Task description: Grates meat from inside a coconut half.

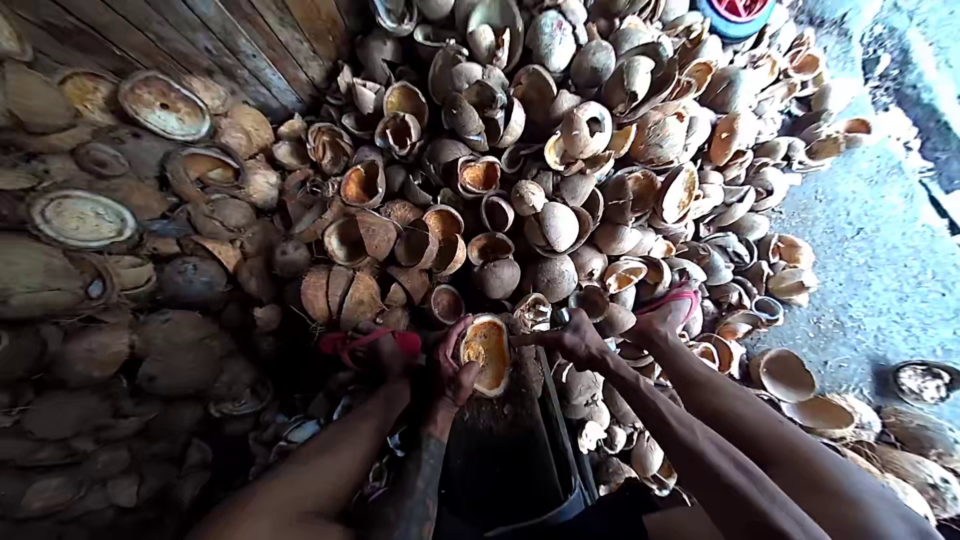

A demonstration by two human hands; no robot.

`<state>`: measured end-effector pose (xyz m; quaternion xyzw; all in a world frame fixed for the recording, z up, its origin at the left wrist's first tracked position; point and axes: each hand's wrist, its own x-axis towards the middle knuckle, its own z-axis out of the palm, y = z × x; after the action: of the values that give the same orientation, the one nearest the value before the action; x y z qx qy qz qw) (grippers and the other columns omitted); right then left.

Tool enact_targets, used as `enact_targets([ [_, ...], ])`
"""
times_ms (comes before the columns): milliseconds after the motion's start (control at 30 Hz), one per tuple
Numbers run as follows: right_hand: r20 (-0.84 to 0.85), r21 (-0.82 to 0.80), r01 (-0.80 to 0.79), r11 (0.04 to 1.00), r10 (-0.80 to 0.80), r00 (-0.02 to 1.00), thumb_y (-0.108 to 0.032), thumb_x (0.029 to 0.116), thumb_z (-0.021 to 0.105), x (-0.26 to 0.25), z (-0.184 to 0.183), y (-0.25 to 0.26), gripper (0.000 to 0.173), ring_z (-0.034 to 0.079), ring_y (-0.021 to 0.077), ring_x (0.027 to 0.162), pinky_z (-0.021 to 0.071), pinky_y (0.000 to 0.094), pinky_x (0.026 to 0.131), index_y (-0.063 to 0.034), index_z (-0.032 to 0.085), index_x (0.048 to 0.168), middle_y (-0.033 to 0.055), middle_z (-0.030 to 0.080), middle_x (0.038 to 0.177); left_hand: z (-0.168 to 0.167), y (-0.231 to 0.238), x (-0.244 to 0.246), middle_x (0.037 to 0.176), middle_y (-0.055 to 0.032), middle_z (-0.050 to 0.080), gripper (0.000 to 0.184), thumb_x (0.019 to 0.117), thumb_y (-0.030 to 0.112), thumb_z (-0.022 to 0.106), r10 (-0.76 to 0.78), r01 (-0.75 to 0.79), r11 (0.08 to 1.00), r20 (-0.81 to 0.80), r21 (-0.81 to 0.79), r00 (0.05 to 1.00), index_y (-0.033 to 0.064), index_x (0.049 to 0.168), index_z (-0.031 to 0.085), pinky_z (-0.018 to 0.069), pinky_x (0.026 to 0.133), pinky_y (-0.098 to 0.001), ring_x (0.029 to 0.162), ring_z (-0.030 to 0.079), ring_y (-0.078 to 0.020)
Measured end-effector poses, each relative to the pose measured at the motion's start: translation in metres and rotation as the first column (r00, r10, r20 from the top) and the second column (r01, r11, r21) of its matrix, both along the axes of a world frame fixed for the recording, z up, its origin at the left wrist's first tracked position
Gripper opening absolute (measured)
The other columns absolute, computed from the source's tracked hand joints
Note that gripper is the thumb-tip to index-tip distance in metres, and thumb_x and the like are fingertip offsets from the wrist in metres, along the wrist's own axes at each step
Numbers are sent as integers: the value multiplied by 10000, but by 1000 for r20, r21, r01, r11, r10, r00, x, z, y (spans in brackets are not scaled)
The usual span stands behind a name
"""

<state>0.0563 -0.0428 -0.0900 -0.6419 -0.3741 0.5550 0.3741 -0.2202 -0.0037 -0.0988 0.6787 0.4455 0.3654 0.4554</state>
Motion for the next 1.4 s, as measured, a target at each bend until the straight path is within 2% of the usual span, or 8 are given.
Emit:
enact_targets([
  [167,-30,39,320,947,-319,947,-226,787,848,-53,-15,-64,317,533,82,524,499,287,538,-40,598,845,-17,566,631,7,-8,3,1369,-121,649,655,735,166,585,27,-26,1000,-85,15,996,-12,1365,603,463,1121,-350,1308,586,-164],
  [333,-320,-545,709,447,-893,316,-226,920,741,-147,-6,-84,254,408,110,403,413,308,391,-72,568,815,-2,441,521,3,-23,17,1419,-174,607,703,840,405,524,71,-49,975,-96,215,993,-48,1374,578,445,1151,-375,1351,560,-203],
  [467,-371,-677,626,387,-914,163,-247,969,665,-150,32,-79,302,332,85,371,397,270,367,-152,480,750,-48,339,505,9,-32,19,1415,-181,608,676,834,354,537,101,-73,979,-141,190,985,-43,1379,582,445,1144,-359,1341,566,-209],
  [733,-21,111,485,867,-486,874,-297,718,884,-53,-73,-57,352,575,109,532,540,341,542,-71,636,824,-12,606,635,7,24,6,1330,-79,676,624,702,166,617,-120,117,992,-51,-56,991,26,1310,654,479,1114,-384,1275,607,-165],
  [833,-87,88,432,898,-425,901,-294,710,908,-37,-73,-37,384,499,100,452,471,306,458,-98,589,795,-22,550,580,13,26,5,1284,-53,705,596,699,143,617,-99,93,990,-61,-104,993,52,1284,682,527,1052,-370,1220,643,-135],
  [1033,-206,-574,457,680,-659,723,-264,918,768,-72,10,-78,285,418,91,400,426,276,402,-79,557,868,-10,443,528,17,27,4,1277,-37,708,580,723,94,608,-87,68,985,-117,-159,989,91,1298,680,547,1025,-389,1192,658,-129],
  [1300,-134,-154,252,955,-273,952,-169,698,898,-13,-10,-31,359,432,101,379,407,280,376,-108,551,768,-11,507,535,23,19,22,1158,-24,741,534,740,35,539,114,-145,963,-149,-225,982,138,1236,709,571,916,-392,1066,693,-116],
  [1400,268,64,-187,980,163,949,-318,799,834,-28,28,-26,297,612,126,625,541,323,622,-80,665,854,22,643,714,33,21,23,1171,-46,736,519,797,18,546,101,-167,946,-236,-278,966,185,1261,706,563,854,-473,1029,700,-186],
])
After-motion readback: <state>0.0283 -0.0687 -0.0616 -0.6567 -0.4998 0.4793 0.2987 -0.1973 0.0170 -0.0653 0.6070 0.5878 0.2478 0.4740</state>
